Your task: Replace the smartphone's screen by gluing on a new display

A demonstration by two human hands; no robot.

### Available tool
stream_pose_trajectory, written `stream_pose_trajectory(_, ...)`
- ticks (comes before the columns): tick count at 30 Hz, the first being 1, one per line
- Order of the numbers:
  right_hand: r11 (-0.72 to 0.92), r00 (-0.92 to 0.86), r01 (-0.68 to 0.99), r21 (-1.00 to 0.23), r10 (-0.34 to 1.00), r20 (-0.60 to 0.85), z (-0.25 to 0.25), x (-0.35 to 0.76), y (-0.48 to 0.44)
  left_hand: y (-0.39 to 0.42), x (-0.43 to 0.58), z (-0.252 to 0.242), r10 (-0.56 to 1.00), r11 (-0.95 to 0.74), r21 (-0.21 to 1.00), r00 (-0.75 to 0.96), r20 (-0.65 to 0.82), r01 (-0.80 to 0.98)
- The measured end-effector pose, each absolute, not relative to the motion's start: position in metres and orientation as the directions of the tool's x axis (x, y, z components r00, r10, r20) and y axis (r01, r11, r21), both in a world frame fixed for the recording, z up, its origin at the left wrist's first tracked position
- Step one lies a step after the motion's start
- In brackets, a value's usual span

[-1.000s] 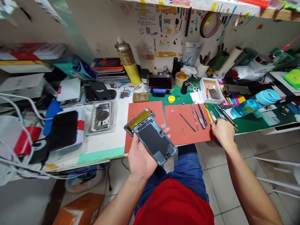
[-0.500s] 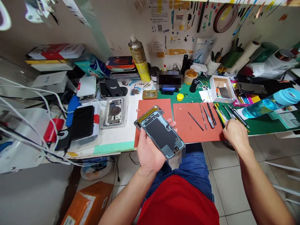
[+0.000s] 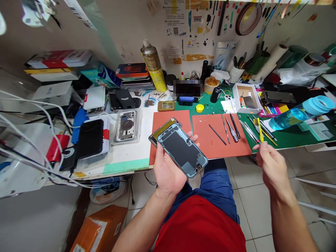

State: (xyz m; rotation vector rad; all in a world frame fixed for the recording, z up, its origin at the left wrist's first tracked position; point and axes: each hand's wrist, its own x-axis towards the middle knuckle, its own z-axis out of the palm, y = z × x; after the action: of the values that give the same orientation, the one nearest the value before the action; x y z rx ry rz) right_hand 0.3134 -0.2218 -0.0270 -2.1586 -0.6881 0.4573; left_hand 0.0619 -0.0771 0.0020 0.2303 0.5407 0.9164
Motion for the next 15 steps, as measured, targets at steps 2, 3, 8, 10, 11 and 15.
stream_pose_trajectory(2, -0.382, 0.705, 0.066, -0.922, 0.671, -0.228, -0.025, 0.275, -0.215, -0.080, 0.066, 0.004, 0.802, 0.595, 0.419, 0.472, -0.366, -0.686)
stream_pose_trajectory(3, -0.318, 0.662, -0.047, -0.947, 0.700, -0.268, -0.026, 0.255, -0.210, -0.081, 0.068, 0.005, 0.803, 0.593, 0.421, 0.461, -0.379, -0.686)
stream_pose_trajectory(8, -0.139, 0.491, -0.423, -0.896, 0.796, -0.355, -0.031, 0.194, -0.186, -0.089, 0.075, 0.005, 0.799, 0.593, 0.422, 0.439, -0.410, -0.685)
stream_pose_trajectory(10, -0.112, 0.446, -0.494, -0.862, 0.819, -0.362, -0.030, 0.190, -0.182, -0.093, 0.078, 0.004, 0.807, 0.586, 0.436, 0.441, -0.393, -0.683)
stream_pose_trajectory(11, -0.105, 0.425, -0.517, -0.849, 0.830, -0.361, -0.029, 0.189, -0.181, -0.095, 0.079, 0.003, 0.818, 0.571, 0.450, 0.433, -0.378, -0.687)
stream_pose_trajectory(15, -0.097, 0.370, -0.539, -0.837, 0.865, -0.338, -0.024, 0.195, -0.179, -0.105, 0.082, 0.002, 0.875, 0.485, 0.496, 0.385, -0.294, -0.721)
